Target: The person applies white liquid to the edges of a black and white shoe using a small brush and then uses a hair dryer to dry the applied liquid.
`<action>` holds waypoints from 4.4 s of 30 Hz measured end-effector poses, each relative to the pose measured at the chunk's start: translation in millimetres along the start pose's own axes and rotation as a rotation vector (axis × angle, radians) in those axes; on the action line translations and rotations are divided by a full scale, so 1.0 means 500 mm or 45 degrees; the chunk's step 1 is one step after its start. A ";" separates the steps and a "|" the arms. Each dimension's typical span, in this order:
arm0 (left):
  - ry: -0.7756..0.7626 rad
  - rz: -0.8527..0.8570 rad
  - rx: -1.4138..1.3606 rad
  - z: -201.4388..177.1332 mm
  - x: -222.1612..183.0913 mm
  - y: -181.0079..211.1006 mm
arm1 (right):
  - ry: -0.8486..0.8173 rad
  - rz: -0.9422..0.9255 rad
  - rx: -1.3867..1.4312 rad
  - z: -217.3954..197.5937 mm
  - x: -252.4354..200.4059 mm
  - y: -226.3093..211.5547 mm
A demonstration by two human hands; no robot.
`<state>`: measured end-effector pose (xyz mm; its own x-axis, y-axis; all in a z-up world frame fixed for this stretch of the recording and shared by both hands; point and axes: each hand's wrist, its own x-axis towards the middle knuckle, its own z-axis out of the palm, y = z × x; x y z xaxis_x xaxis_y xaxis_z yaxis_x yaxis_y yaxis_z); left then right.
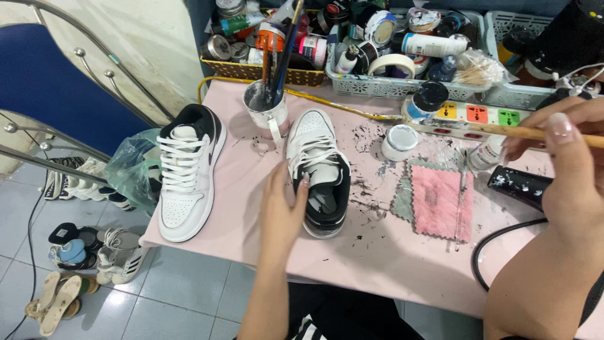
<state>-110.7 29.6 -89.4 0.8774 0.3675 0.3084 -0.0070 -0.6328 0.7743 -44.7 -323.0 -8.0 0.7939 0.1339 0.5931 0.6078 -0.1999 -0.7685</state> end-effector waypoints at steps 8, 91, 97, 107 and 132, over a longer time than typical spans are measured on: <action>-0.152 -0.261 0.169 0.028 0.018 0.011 | -0.013 0.001 0.056 0.066 0.021 -0.039; -0.097 -0.786 -1.862 0.021 0.017 -0.047 | 0.547 0.309 1.013 0.127 -0.129 0.131; -0.073 -0.775 -1.862 0.043 0.019 -0.063 | 0.513 0.392 1.194 0.122 -0.126 0.130; -0.022 -0.822 -1.810 0.041 0.024 -0.042 | 0.483 0.445 1.160 0.138 -0.118 0.118; 0.002 -0.374 -1.458 0.032 0.144 0.029 | 0.127 -0.261 0.278 0.112 -0.137 -0.013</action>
<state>-39.7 35.8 -64.8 0.9164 0.3987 0.0357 -0.2317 0.4556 0.8595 -102.2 -276.4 -56.8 0.6557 0.0516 0.7533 0.7526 0.0362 -0.6575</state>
